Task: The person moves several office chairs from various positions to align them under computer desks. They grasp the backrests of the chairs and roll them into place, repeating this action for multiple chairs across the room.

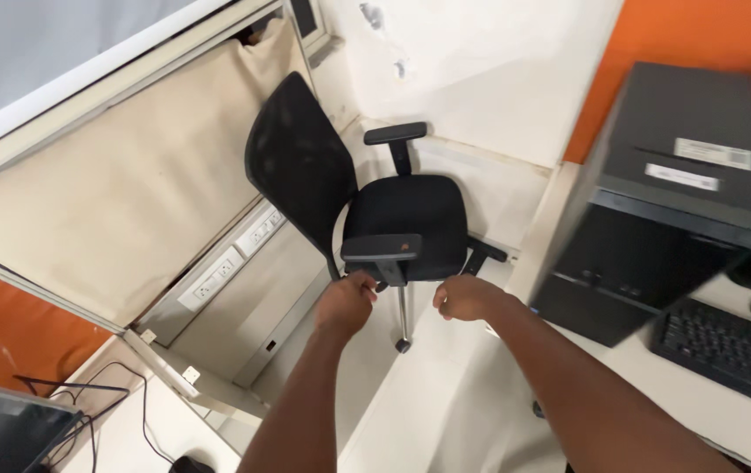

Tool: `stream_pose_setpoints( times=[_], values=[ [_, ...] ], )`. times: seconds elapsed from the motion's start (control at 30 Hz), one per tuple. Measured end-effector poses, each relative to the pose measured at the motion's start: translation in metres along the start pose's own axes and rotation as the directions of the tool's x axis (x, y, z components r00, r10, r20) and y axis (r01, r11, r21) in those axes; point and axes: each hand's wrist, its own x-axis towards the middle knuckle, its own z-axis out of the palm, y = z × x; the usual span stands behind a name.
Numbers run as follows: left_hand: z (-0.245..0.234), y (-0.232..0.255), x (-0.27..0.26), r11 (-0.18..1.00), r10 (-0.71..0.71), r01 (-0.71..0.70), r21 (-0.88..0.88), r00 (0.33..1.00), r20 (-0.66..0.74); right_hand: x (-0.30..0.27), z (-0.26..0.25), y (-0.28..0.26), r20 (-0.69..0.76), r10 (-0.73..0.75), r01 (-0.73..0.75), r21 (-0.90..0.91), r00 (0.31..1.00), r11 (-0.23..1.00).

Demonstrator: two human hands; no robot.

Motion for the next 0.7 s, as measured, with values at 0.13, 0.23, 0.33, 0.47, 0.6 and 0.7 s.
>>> stream_pose_setpoints(
  times=[0.13,0.23,0.33,0.47,0.6,0.7],
  values=[
    [-0.019,-0.014,0.04,1.0,-0.005,0.004,-0.014,0.999,-0.045,0.033,-0.002,-0.003,0.021,-0.098,0.099,-0.04,0.995,0.994],
    [-0.033,-0.022,0.07,0.999,-0.03,0.031,0.01,0.996,-0.089,0.053,-0.009,-0.008,0.035,-0.047,0.05,-0.072,0.998,0.996],
    [-0.046,-0.034,0.108,0.996,-0.082,0.08,-0.027,0.992,-0.099,0.073,-0.023,-0.016,0.067,0.099,-0.099,0.0,0.993,0.995],
    [-0.057,-0.066,0.173,0.995,-0.024,0.039,0.093,0.987,-0.156,0.111,-0.034,-0.029,0.054,0.133,-0.134,0.015,0.99,0.991],
    [-0.069,-0.106,0.236,0.993,-0.058,0.077,0.086,0.977,-0.206,0.144,-0.029,-0.049,0.092,0.192,-0.197,0.051,0.977,0.979],
    [-0.075,-0.132,0.279,0.988,-0.117,0.136,0.071,0.966,-0.23,0.157,-0.023,-0.06,0.096,0.179,-0.188,0.094,0.979,0.978]
  ],
)
